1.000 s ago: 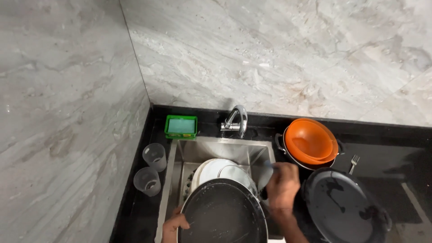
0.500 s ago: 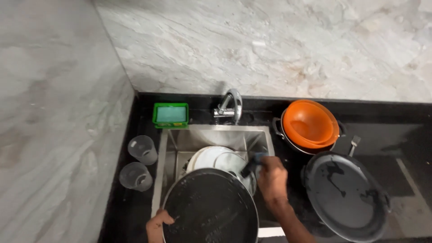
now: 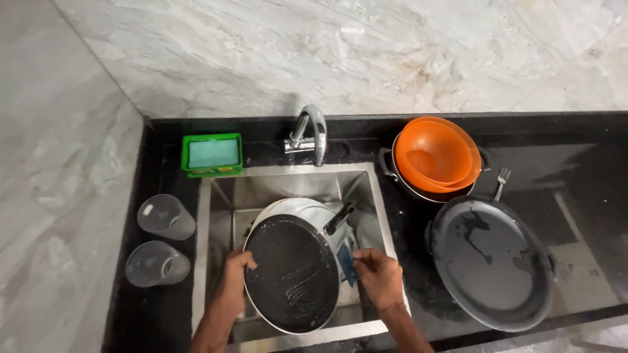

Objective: The person washes a black frying pan, a red colander, and a black plate in a kitchen sink using a blue sponge and running water. They scrub the interior and exterior surfaces of each item and rinse them under the tap.

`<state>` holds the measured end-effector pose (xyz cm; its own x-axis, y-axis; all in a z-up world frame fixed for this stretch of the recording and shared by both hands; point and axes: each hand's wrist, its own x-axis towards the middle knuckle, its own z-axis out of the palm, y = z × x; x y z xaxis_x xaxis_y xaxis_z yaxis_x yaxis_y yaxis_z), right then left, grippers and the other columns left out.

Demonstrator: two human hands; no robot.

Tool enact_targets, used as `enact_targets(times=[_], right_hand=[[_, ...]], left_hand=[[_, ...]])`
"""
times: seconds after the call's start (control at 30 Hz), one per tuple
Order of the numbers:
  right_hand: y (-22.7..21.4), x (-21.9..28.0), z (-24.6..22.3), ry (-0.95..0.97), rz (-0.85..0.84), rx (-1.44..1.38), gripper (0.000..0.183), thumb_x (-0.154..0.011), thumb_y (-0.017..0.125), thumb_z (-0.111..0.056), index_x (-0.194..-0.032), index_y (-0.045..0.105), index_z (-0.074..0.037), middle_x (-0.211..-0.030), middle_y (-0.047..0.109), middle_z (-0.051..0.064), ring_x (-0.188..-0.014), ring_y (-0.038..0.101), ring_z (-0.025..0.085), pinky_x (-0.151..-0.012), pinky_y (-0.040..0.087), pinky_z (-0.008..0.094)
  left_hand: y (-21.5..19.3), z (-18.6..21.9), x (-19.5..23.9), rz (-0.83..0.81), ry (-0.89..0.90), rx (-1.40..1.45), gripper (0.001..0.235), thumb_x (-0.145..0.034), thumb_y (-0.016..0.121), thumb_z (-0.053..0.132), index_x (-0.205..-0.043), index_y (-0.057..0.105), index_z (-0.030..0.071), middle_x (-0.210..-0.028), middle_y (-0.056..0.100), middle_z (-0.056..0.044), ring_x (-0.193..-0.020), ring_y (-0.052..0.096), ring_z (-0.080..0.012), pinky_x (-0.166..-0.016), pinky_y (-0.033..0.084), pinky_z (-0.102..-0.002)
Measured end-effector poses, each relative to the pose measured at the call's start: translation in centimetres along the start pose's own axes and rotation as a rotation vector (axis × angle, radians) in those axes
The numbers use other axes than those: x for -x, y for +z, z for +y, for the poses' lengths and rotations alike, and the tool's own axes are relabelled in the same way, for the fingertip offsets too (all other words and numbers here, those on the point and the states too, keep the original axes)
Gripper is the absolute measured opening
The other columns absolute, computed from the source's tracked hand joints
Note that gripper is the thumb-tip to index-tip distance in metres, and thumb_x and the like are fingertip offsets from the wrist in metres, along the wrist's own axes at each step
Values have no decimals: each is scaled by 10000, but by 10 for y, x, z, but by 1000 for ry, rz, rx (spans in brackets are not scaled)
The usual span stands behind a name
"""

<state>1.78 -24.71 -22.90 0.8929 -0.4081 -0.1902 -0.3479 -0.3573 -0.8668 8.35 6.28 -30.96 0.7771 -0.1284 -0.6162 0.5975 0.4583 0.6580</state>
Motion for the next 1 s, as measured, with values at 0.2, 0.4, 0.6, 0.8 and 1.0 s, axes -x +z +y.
enact_targets(times=[0.2,0.4,0.6,0.8,1.0], right_hand=[[-3,-4,40,38,28,-64,197,-800,774,-2,-996,796,-1,-842,826,61,-736,747,76,-700,600,236],[6,-10,63,173,-33,-185,184,-828,743,35,-1007,785,39,-847,804,71,-754,721,99,-697,572,250],[12,-13,68,175,-144,-297,204,-822,736,61,-1023,772,60,-902,804,90,-798,743,127,-733,584,258],[12,-17,70,234,-207,-321,205,-837,739,59,-1040,766,61,-895,799,114,-789,733,148,-717,582,274],[5,-13,78,217,-197,-387,205,-839,728,59,-1042,755,54,-902,797,80,-787,735,127,-712,576,265]], left_hand=[[-10,-4,-31,64,-23,-30,370,-664,522,70,-994,686,37,-802,626,-59,-714,588,-224,-632,488,-356],[-38,-9,-65,102,90,-272,286,-723,550,108,-946,697,8,-793,618,-78,-739,565,-225,-685,448,-359],[-69,-38,-91,302,243,-446,319,-885,563,226,-913,684,-67,-795,619,-158,-753,573,-281,-725,452,-429],[-49,-27,-68,403,35,-607,345,-881,596,264,-1028,716,-24,-925,739,-180,-885,700,-384,-802,505,-495],[-41,-30,-66,543,271,-1079,428,-822,672,342,-1112,729,33,-1080,717,-264,-1058,651,-478,-927,504,-523]])
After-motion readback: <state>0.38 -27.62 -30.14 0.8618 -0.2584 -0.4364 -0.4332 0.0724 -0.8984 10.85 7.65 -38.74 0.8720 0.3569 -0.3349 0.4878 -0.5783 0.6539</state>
